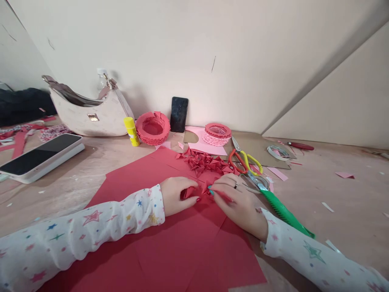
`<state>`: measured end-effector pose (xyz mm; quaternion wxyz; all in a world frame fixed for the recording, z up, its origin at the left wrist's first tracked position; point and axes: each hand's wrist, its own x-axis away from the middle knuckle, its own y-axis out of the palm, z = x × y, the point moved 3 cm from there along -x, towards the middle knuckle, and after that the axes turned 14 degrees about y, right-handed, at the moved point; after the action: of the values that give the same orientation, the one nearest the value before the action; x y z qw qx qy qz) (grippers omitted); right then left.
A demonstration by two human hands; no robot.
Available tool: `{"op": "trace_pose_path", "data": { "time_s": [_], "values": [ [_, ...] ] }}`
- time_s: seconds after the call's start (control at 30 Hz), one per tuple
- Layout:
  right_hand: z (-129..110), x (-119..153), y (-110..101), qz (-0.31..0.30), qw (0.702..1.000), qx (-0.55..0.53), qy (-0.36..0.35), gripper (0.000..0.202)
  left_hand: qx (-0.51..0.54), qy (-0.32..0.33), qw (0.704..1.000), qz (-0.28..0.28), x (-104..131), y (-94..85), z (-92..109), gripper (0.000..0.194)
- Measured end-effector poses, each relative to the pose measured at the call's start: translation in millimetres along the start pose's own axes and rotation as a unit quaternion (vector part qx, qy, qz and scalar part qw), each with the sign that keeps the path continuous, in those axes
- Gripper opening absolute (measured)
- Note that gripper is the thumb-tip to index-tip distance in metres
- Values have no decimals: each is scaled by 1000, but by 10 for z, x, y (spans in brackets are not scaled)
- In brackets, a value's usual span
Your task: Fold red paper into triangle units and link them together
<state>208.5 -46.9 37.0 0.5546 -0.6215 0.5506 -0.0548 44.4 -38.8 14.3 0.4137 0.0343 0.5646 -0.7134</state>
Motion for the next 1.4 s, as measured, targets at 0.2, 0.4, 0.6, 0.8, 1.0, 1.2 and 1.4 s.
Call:
{"op": "trace_pose_path", "data": {
  "time_s": [0.2,0.4,0.6,0.8,1.0,1.2,1.4],
  "values": [
    [-130,29,1,-40,998,-25,-42,18,-33,46,996,-63,3,-8,48,19],
    [-128,64,50,-66,996,-36,-39,23,-80,85,990,-80,3,-11,105,12],
    [-85,112,119,-95,994,-41,-34,26,-94,120,987,-54,-3,20,106,18],
    [-93,121,115,-131,989,-60,-29,21,-71,97,991,-50,7,34,64,23],
    [-124,131,125,-192,977,-87,-38,14,-41,114,990,-74,-6,19,110,25],
    [-123,122,137,-145,983,-85,-77,19,-35,116,986,-116,-31,-3,183,24],
    [-94,143,124,-109,989,-53,-83,25,3,138,978,-156,-33,-18,218,22]
  ]
}}
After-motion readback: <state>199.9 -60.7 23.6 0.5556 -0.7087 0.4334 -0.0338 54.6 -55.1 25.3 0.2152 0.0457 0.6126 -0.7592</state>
